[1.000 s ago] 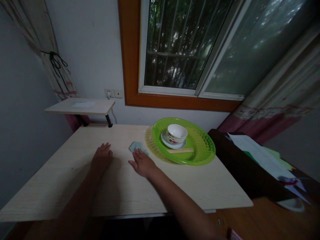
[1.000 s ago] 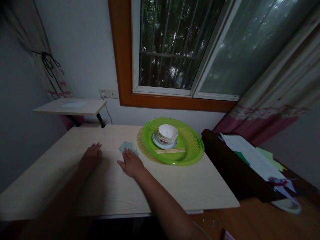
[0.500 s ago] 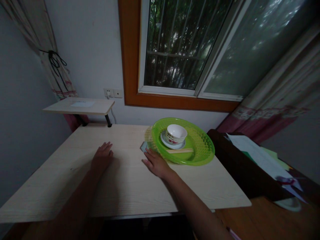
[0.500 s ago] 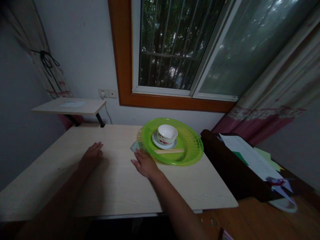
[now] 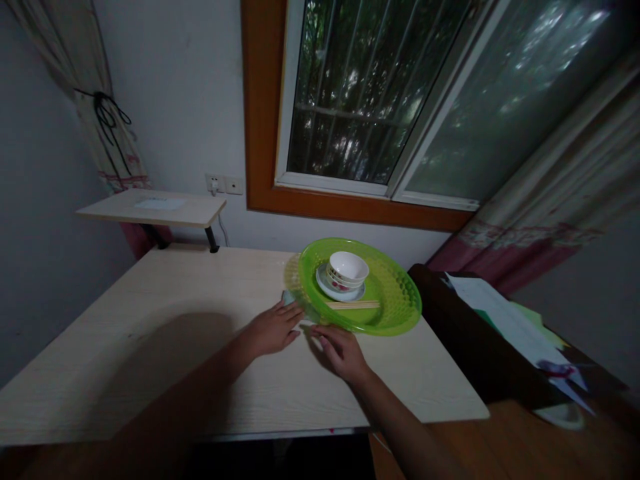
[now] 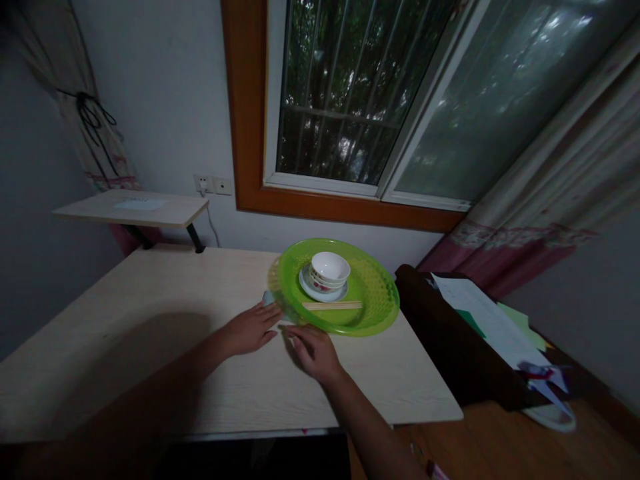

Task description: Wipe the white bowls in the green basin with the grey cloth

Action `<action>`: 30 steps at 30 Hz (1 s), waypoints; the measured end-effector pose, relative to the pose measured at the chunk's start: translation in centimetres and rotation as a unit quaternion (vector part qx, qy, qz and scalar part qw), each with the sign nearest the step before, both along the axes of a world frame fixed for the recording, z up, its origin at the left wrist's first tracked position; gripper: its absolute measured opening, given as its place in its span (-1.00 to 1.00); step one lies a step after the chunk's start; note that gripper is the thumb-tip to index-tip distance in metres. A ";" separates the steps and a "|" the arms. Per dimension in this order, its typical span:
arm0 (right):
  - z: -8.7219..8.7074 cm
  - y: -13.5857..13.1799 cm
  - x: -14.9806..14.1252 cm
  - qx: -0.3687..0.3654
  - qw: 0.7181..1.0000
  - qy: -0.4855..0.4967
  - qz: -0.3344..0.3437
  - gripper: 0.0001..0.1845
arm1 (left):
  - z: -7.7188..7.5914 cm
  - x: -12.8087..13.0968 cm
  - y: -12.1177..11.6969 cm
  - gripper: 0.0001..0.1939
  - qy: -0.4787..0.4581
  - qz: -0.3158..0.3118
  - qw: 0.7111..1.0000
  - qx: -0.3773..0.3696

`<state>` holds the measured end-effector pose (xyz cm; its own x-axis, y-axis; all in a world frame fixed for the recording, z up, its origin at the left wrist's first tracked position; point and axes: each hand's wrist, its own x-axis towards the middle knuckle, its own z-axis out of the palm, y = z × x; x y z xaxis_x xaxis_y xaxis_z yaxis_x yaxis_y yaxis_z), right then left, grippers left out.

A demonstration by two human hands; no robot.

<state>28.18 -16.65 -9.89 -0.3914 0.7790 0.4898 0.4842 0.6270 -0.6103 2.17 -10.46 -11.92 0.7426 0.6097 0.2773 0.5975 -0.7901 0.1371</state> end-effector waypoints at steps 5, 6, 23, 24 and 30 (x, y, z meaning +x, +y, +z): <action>-0.4 0.2 -0.3 -0.006 1.000 -0.009 -0.003 -0.60 | -0.3 1.2 4.8 -0.48 -0.014 0.031 0.999 -0.001; -0.3 0.2 -0.3 -0.010 1.000 -0.010 -0.002 -0.60 | -0.1 1.1 5.7 -0.48 -0.017 0.039 0.999 -0.004; -0.8 0.6 -0.2 -0.033 0.998 0.040 -0.034 -0.58 | -2.4 -14.8 4.4 -0.45 -0.066 0.273 0.960 -0.016; -0.9 0.6 -0.1 -0.033 0.998 0.045 -0.036 -0.58 | -2.3 -14.1 3.3 -0.46 -0.072 0.254 0.964 -0.017; -1.4 0.7 0.3 -0.040 0.995 0.072 -0.047 -0.57 | -0.3 -5.4 -4.8 -0.46 -0.060 0.031 0.996 -0.060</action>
<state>28.46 -15.93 -11.27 -0.2452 0.8481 0.4697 0.4425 0.5290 -0.7242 -3.23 -15.28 -12.22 0.6687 0.6871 0.2843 0.6173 -0.7261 0.3029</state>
